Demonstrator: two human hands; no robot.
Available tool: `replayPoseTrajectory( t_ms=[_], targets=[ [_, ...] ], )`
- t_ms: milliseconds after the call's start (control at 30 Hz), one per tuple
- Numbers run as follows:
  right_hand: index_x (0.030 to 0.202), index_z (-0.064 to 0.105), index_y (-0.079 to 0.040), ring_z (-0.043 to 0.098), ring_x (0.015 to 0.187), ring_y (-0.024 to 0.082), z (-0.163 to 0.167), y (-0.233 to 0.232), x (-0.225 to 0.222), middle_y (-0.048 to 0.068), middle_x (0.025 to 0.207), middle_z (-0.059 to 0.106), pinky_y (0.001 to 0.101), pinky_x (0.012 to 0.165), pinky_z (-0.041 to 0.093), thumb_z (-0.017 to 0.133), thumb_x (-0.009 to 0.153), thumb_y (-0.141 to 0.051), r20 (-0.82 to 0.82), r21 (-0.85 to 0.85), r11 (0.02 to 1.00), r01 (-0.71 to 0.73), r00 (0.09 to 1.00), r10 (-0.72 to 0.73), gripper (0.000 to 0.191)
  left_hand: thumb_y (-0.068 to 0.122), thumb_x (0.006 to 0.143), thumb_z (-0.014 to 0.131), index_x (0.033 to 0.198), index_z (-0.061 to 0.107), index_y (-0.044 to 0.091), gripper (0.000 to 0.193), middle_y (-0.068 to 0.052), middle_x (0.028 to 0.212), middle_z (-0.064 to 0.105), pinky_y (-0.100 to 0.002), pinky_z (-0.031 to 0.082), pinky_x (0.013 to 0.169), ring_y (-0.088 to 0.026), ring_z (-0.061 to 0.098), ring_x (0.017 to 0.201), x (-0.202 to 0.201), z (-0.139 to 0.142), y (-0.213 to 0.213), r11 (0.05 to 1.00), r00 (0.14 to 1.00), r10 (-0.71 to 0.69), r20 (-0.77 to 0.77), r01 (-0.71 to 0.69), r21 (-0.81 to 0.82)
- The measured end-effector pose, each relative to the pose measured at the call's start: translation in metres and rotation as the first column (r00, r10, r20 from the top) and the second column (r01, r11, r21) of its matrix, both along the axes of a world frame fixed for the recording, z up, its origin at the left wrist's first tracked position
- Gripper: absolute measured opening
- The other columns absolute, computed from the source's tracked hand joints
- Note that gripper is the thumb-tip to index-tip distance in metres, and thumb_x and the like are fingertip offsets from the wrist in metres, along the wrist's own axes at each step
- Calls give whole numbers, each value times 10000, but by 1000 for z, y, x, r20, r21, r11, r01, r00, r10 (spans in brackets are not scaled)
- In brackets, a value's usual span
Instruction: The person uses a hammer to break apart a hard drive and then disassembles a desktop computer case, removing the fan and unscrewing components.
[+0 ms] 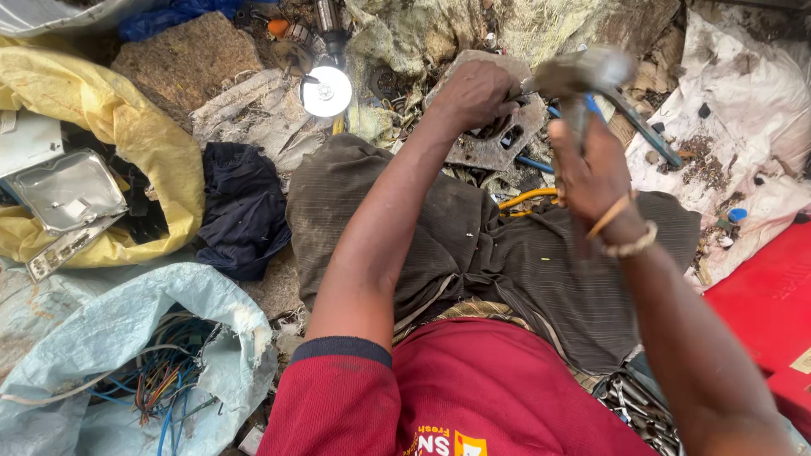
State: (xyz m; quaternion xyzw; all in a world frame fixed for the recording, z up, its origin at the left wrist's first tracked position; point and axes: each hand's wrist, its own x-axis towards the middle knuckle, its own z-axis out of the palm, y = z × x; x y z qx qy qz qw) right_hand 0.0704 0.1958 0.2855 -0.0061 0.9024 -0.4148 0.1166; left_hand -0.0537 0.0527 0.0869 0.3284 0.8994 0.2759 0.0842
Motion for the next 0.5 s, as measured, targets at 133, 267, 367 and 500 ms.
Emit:
replayPoseTrajectory(
  t_ms=[133,267,367,500],
  targets=[
    [997,529,-60,517,510,97,27,28,-2,-14,700,539,281,421,489,513,1087,-527,175,-53,981,187,969,-175,476,304,798,815,820,763,123,189,-115,746,725,-438,523,668,-275,661,703,-2,-1,-3,993,988,53,-146,-38,108],
    [1013,545,-58,527,507,113,64,55,14,11,670,540,296,431,478,475,1130,-461,-243,-337,939,67,958,-155,425,305,822,817,863,770,113,202,-131,773,732,-468,526,670,-315,690,731,-4,-5,0,990,994,52,-95,-39,138],
    [1025,558,-57,535,504,124,44,37,5,30,648,541,308,439,469,447,1162,-411,-434,-254,967,18,891,-130,396,280,867,798,880,754,118,168,-115,809,734,-461,535,701,-288,701,753,-2,-6,0,996,999,47,23,-48,77],
    [1027,561,-60,528,502,124,0,13,-14,37,646,543,311,439,446,473,1166,-370,23,-6,1000,-11,1000,11,350,283,822,836,827,758,108,191,-124,778,735,-482,528,689,-314,693,759,-1,-5,-4,988,991,68,-115,-51,146]
  ],
)
